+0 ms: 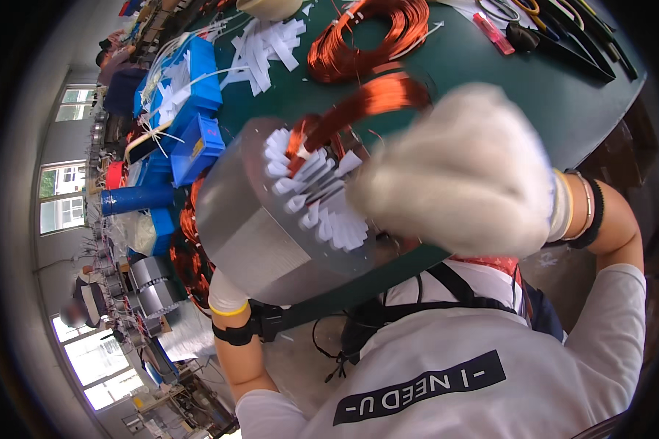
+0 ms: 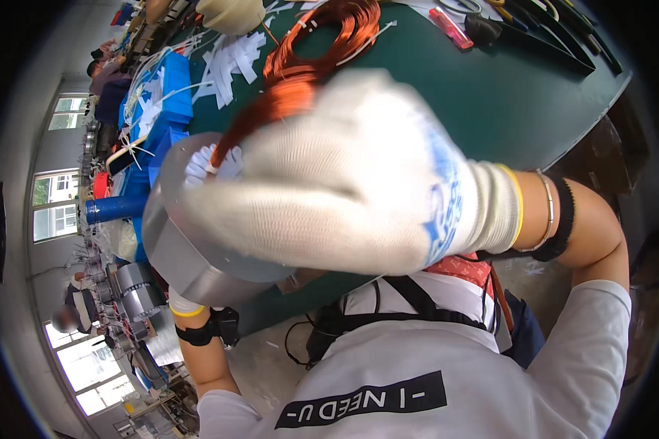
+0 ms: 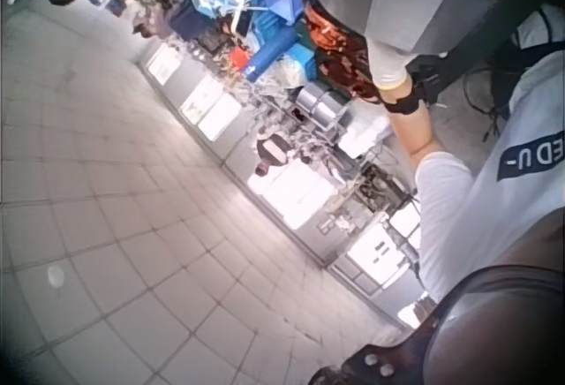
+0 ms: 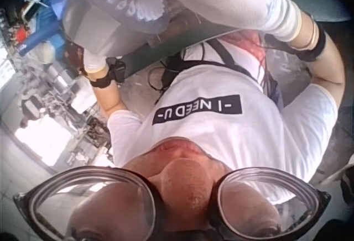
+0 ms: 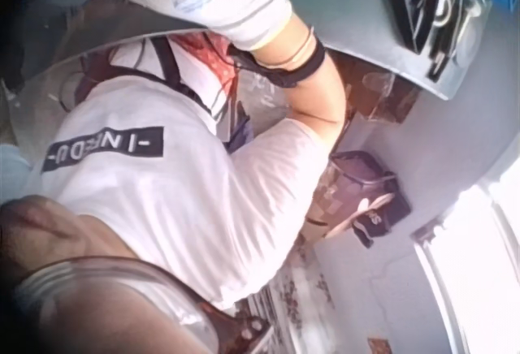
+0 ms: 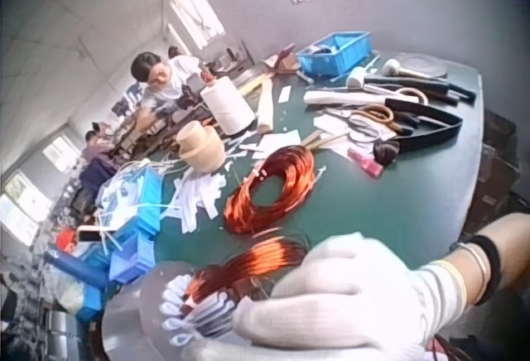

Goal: Inserting copper wire coils into a metal stator core on a factory assembly line.

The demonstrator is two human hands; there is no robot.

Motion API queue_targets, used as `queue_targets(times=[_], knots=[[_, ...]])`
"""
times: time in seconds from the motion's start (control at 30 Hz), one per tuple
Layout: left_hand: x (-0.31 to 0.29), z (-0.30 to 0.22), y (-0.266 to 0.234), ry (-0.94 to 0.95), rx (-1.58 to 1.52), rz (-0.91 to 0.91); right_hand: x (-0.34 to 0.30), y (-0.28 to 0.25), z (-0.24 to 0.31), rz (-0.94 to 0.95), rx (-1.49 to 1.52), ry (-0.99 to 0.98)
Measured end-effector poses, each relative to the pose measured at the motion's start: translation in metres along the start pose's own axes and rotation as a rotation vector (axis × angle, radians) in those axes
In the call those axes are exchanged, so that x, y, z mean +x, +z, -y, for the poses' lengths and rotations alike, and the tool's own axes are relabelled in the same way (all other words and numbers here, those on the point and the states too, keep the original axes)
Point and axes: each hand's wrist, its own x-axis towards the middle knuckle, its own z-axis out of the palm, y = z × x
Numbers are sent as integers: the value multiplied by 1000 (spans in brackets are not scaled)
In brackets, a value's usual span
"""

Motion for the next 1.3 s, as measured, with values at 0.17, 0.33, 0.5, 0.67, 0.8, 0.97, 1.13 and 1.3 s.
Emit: queue_targets(times=[0.17,0.33,0.5,0.67,0.8,0.97,1.13,1.3], knots=[[7,-6,62,-12,33,-18,-14,18,-23,212,-415,178],[-117,-17,-10,29,68,19,-5,45,-6,231,-56,291],[-86,-56,13,95,-144,-78,10,44,-10,32,432,451],[-90,-4,-6,-79,-757,-290,-8,51,-20,41,218,198],[-83,8,-7,-42,-686,-317,1,59,-21,172,178,237],[-78,-16,-1,65,-378,-267,4,70,-24,-20,322,337],[-96,-49,3,138,-68,-227,3,66,-21,10,196,299],[-102,-67,9,54,254,-9,2,66,-22,1,245,273]])
